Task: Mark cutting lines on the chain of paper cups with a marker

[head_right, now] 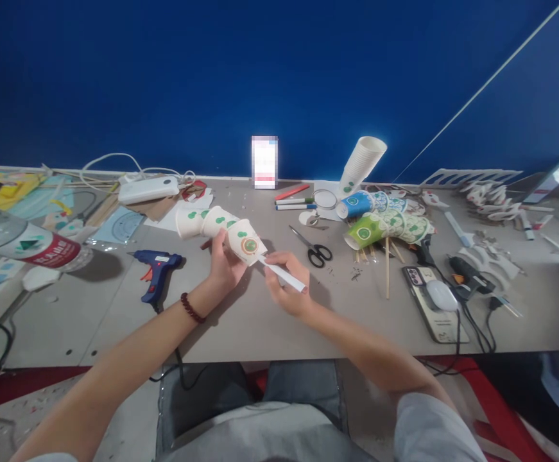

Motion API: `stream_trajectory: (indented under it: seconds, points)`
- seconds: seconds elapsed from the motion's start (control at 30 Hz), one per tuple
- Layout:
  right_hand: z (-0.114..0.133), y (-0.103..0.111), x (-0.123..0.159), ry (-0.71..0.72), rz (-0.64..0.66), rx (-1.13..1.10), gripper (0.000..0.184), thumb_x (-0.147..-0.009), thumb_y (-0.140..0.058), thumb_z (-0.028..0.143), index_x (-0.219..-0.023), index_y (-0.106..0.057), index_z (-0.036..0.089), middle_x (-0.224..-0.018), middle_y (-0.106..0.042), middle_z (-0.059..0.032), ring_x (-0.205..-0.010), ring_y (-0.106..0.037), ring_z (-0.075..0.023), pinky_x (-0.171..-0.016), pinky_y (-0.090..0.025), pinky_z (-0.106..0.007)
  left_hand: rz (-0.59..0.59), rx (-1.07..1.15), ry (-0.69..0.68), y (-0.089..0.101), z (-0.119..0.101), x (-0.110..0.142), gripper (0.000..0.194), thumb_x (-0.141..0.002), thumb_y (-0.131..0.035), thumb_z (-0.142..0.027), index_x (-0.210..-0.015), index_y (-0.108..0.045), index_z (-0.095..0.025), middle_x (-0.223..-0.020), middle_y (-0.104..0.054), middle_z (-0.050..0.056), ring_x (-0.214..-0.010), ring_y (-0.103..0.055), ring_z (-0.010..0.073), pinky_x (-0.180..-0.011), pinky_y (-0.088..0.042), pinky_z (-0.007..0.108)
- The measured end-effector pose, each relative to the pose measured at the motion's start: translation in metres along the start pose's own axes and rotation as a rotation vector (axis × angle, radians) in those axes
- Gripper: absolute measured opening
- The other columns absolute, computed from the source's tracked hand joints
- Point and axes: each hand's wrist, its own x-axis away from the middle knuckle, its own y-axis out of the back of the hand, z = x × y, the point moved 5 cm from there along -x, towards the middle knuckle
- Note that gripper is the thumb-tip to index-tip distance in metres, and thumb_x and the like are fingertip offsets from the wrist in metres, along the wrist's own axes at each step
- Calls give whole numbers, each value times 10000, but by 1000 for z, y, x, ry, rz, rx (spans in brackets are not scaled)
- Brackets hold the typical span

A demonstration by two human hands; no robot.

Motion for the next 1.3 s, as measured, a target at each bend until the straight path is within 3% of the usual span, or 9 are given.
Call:
stream_trajectory:
  seconds: [0.1, 0.3, 0.5, 0.63, 0.87, 1.3]
  points:
    - [2, 0, -2, 1, -34, -17, 50, -905, -592, 237, -950, -613, 238, -957, -730, -79, -882, -729, -212, -751, -601, -362, 1, 34, 1, -1, -1, -1, 423, -737, -680, -513, -1048, -668, -226, -1006, -726, 53, -1058, -658, 231, -933, -491, 358]
    - [-1, -1, -6, -34, -25, -53, 54, -919, -585, 241, -960, -613, 221, -1065, -735, -119, -867, -751, -214, -705, -614, -346, 27, 78, 1, 0, -1, -1, 394, -739, -717, -475, -1033, -675, -216, -1018, -718, 50, -1029, -657, 219, -920, -508, 351]
    - [-6, -3, -6, -64, -10, -11, 50, -920, -585, 267, -946, -603, 229, -838, -752, -65, -910, -758, -235, -706, -609, -334, 56, 32, 10, 2, 2, -6, 433, -755, -714, -543, -1062, -652, -244, -1023, -714, 53, -1016, -666, 227, -826, -547, 322]
    - [-7, -3, -6, -53, -24, -4, 53, -914, -589, 259, -960, -603, 235, -928, -764, -75, -977, -749, -238, -746, -611, -345, 55, 38, 26, 3, 2, -8, 403, -753, -729, -495, -1036, -646, -222, -979, -699, 50, -929, -671, 212, -781, -544, 315]
    - [-6, -1, -10, -22, -27, -9, 71, -912, -578, 231, -978, -602, 243, -1085, -758, -96, -908, -759, -220, -734, -615, -349, 104, 12, -3, 1, 0, -7, 346, -741, -742, -452, -965, -641, -207, -955, -681, 36, -902, -656, 191, -786, -531, 316]
    - [-5, 0, -12, -8, -54, 0, 58, -906, -584, 225, -955, -615, 234, -1047, -765, -97, -853, -761, -208, -739, -622, -351, 122, -26, 24, -2, -2, -4, 353, -738, -734, -452, -975, -640, -208, -937, -692, 46, -911, -663, 206, -790, -537, 311]
